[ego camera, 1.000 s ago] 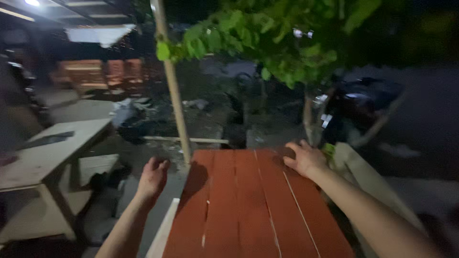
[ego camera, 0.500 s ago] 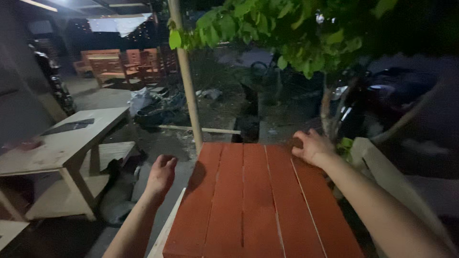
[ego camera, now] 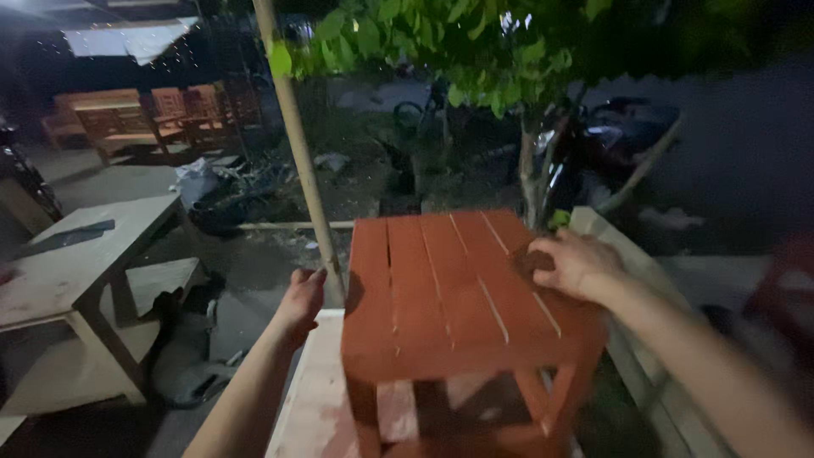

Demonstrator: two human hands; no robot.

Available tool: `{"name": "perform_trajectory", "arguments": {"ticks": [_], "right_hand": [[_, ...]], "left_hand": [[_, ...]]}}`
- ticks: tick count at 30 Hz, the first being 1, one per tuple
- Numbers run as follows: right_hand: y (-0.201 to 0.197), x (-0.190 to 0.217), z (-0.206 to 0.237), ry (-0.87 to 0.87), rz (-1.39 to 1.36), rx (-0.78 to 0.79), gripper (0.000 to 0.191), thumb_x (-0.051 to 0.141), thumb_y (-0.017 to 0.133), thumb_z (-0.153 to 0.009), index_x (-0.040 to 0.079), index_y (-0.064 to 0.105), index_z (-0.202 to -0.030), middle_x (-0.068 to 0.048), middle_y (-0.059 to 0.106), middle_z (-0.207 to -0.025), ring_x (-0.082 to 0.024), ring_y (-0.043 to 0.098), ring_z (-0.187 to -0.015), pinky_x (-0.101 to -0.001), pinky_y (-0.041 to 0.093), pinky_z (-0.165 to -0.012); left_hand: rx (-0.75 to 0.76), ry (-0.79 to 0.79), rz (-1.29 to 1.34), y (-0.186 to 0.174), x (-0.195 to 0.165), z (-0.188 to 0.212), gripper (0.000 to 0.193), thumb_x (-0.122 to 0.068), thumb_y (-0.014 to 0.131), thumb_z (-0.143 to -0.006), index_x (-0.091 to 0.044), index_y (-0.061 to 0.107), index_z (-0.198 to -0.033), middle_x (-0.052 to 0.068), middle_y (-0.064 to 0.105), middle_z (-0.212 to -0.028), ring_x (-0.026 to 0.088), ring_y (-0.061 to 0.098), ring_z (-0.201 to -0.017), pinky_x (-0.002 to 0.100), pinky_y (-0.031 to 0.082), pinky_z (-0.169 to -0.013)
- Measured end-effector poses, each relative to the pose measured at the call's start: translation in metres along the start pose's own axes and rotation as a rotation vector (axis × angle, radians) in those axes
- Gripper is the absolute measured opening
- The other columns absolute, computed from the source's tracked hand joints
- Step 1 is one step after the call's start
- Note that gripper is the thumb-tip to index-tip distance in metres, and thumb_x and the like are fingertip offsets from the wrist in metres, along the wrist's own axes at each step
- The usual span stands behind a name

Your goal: The person wipes a reddish-brown stain onto a small wooden stool with a cloth, then moves to a large wooden panel on the ground and rubs the stain across its surface, working the cloth back and forth to coat the wood.

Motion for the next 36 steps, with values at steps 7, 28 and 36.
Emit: {"name": "perform_trajectory", "arguments": {"ticks": [7,28,36], "right_hand": [[0.019,-0.037,0.064,0.043,-0.143,-0.086,0.064,0.057,0.066,-0.087,0.043,0.049,-0.147,-0.003,0.043,-0.154,-0.030,0.051,-0.136,-0.0479,0.049,-0.110],[0.018,0.148,0.181,-0.972,-0.099,-1.253,0.043,0.035,0.068,-0.096,0.029,0.058,-0.137,-0.004,0.049,-0.136,-0.030,0.049,-0.129,-0.0543,0.044,-0.101],[-0.005,0.240,0.214,-1.078,-0.170,-1.110,0.033,0.032,0.063,-0.095,0.028,0.066,-0.128,-0.005,0.053,-0.147,-0.040,0.040,-0.140,-0.0732,0.037,-0.105]], "left_hand": [[0.122,-0.018,0.093,0.016,0.018,0.031,0.070,-0.068,0.044,-0.089,-0.029,0.034,-0.146,0.011,0.053,-0.137,0.036,0.050,-0.128,0.074,0.037,-0.103],[0.352,-0.037,0.514,0.059,0.055,0.055,0.093,-0.077,0.018,-0.095,-0.008,0.045,-0.152,0.025,0.067,-0.133,0.039,0.064,-0.122,0.054,0.047,-0.105],[0.486,0.097,0.769,0.052,0.051,0.059,0.103,-0.079,0.029,-0.091,0.005,0.048,-0.148,0.024,0.060,-0.142,0.038,0.062,-0.125,0.052,0.052,-0.105]]}}
Point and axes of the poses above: each hand's wrist, its own z-axis away from the middle knuckle, its own y-axis out of the palm, x = y × z, the point moved 6 cm from there along -z, towards the middle knuckle
